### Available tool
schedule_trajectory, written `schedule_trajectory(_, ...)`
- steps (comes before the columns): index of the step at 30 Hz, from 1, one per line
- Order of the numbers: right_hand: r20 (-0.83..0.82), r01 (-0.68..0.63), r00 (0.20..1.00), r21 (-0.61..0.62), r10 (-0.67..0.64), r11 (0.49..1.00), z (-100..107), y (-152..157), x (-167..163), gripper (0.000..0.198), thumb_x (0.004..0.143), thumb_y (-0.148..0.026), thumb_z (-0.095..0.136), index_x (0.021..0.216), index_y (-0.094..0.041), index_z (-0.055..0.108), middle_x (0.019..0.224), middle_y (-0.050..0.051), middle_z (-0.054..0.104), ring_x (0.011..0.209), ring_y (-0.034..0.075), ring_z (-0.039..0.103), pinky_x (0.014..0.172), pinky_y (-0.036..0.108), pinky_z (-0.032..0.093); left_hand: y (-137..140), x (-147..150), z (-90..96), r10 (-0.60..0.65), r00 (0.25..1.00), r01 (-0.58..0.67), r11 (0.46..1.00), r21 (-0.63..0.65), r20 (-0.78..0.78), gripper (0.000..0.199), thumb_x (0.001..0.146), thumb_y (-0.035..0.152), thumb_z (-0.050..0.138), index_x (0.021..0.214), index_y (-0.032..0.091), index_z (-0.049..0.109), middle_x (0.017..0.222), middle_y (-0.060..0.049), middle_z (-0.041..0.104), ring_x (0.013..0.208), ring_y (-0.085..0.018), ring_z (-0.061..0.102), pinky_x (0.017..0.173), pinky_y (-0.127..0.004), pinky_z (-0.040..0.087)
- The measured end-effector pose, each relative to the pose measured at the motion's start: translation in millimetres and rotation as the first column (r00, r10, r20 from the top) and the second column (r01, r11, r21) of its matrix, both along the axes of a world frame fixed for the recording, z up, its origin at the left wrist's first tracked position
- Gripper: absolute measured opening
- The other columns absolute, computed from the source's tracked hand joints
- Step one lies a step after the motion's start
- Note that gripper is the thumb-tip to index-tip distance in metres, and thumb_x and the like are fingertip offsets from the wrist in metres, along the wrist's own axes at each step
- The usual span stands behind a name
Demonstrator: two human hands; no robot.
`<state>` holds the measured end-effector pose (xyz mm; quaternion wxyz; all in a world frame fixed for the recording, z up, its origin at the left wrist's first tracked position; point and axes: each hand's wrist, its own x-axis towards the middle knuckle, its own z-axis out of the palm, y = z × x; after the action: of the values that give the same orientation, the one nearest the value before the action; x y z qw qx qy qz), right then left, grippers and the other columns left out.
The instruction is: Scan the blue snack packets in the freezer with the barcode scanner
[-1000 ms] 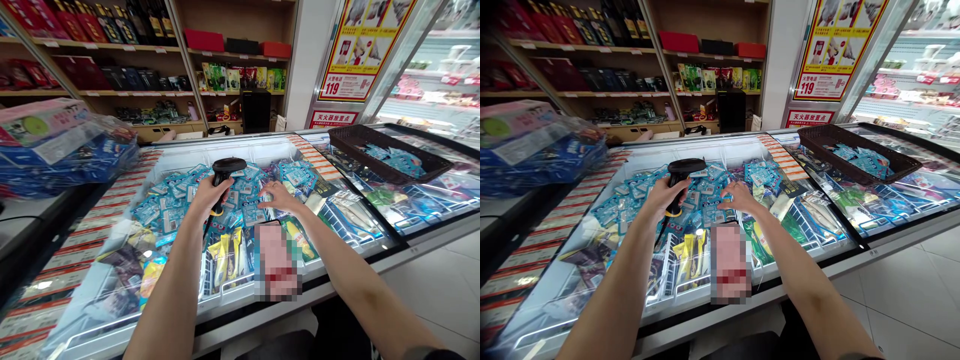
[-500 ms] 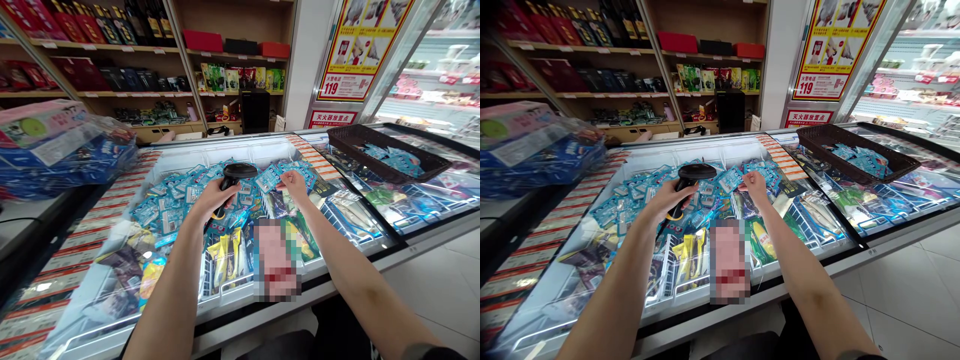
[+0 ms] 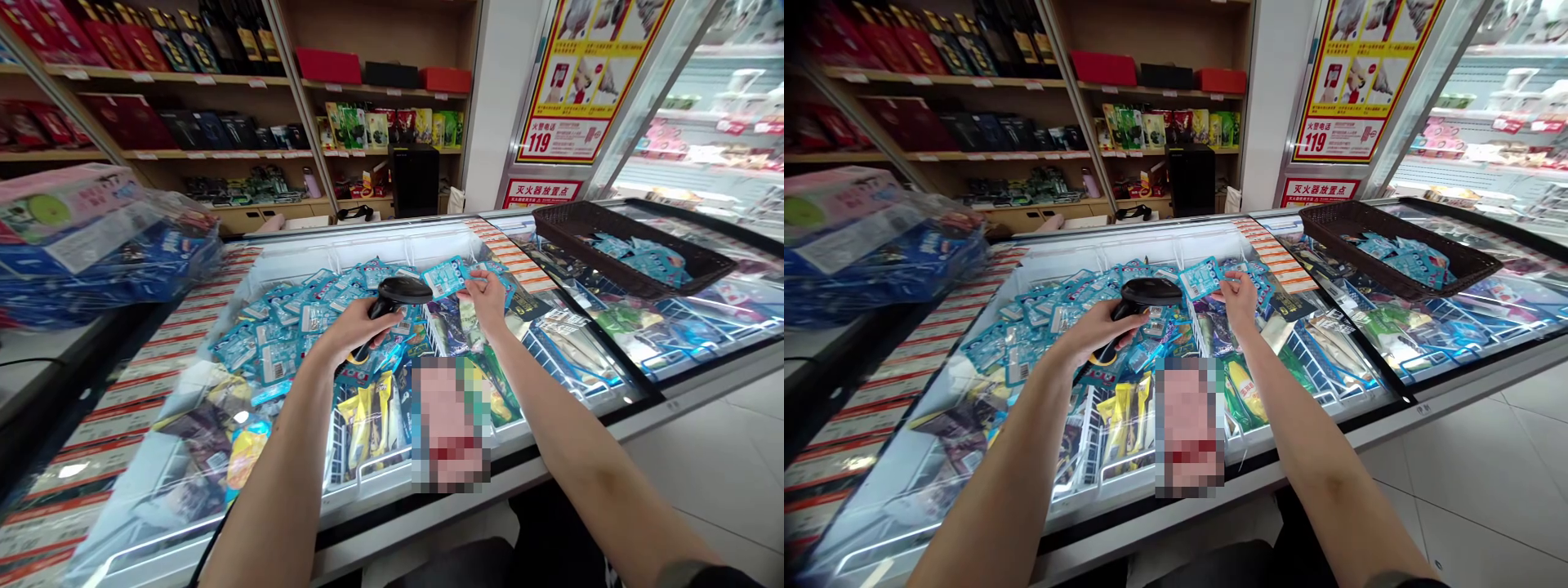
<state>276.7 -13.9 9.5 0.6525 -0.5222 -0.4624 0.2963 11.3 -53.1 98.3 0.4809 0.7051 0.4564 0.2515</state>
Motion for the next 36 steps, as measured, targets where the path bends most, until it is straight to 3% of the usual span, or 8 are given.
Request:
schedule_trajectory(14,-0.035,0.025,0.999,0.064,-0.023,0.998,-4.5,2.0,2.7,0.040,0.081,-0.047,0.058,0.111,-0.022,0.050,0.075,0.002,0.069,0.078,0.027,0.074,0.081,0.046,0.058,1.1,-1.2,-2.6,-0.020,0.999,0.020,1.000,-0.003,-0.042,0.024,0.076,0.042,0.066,0.073,0.019,0.059,0.053,-0.001,0.055,0.046,-0.013,0.050,0.050,-0.026,0.037)
schedule_trajectory(23,0.100,0.070,0.993,-0.040,-0.066,0.997,-2.8,2.8,2.0,0.055,0.086,-0.057,0.048,0.124,-0.018,0.046,0.085,0.007,0.071,0.086,0.028,0.074,0.078,0.045,0.059,1.3,0.3,-2.5,-0.031,0.999,0.030,0.999,-0.022,-0.039,0.024,0.074,0.042,0.068,0.071,0.020,0.059,0.053,-0.001,0.054,0.045,-0.013,0.049,0.048,-0.027,0.036)
schedule_trajectory(36,0.072,0.070,0.995,-0.013,-0.068,0.997,-3.4,2.5,3.1,0.044,0.085,-0.050,0.053,0.117,-0.021,0.048,0.080,0.004,0.070,0.081,0.027,0.073,0.080,0.046,0.059,1.4,-0.9,-3.1,-0.027,1.000,0.027,1.000,0.003,-0.014,0.026,0.077,0.045,0.067,0.079,0.019,0.059,0.052,0.000,0.053,0.044,-0.012,0.048,0.048,-0.026,0.035)
